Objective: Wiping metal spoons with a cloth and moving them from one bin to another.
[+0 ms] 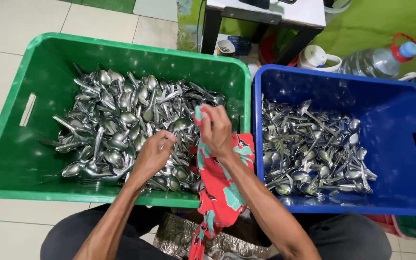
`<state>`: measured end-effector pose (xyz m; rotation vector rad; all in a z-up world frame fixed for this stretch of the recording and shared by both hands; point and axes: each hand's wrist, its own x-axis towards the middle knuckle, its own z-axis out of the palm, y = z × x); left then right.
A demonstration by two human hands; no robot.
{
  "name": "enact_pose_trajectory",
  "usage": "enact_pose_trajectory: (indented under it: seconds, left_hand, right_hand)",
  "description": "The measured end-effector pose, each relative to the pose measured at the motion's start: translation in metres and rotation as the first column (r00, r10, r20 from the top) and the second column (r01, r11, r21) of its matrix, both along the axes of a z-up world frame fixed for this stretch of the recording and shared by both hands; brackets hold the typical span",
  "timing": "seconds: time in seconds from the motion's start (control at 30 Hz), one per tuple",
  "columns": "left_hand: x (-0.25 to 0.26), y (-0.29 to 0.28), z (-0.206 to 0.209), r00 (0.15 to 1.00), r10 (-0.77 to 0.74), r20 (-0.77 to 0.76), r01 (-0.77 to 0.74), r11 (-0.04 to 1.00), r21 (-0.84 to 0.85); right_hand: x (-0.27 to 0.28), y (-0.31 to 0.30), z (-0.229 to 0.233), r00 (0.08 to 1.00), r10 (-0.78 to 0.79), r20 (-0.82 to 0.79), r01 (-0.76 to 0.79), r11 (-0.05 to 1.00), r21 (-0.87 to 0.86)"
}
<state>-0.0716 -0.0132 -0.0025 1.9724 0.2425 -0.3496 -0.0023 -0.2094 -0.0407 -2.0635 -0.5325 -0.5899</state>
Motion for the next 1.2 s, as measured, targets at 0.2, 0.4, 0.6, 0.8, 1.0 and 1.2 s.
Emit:
enact_pose_trajectory:
  seconds: [0.2, 0.4, 0.6, 0.8, 1.0, 1.2]
  left_hand:
    - [0.001, -0.005, -0.011, 0.991, -0.056, 0.122, 0.053, 0.998, 0.031]
    - [-0.008, -0.009, 0.011, 0.971, -0.138, 0.196, 0.111, 0.983, 0.146]
    - [-0.009, -0.006, 0.0, 0.937, -0.263, 0.231, 0.183, 0.93, 0.319]
    - [-0.006, -0.015, -0.037, 0.917, -0.32, 0.24, 0.198, 0.884, 0.423]
    - [-0.003, -0.014, -0.031, 0.909, -0.33, 0.254, 0.129, 0.803, 0.582]
    - [-0.005, -0.026, -0.028, 0.945, -0.242, 0.221, 0.196, 0.957, 0.213]
  right_hand:
    - [-0.003, 0.012, -0.005, 0.988, 0.105, 0.113, -0.087, 0.984, -0.158]
    - [-0.026, 0.023, -0.021, 0.962, 0.17, 0.213, -0.081, 0.926, -0.37]
    - [0.0, 0.015, -0.013, 0.989, 0.091, 0.121, -0.063, 0.975, -0.212]
    - [0.003, 0.01, -0.018, 0.992, 0.088, -0.09, -0.103, 0.98, -0.172]
    - [0.012, -0.005, -0.018, 0.777, 0.036, -0.629, 0.082, 0.984, 0.158]
    - [0.001, 0.005, -0.02, 0.717, 0.161, -0.678, 0.01, 0.97, 0.242]
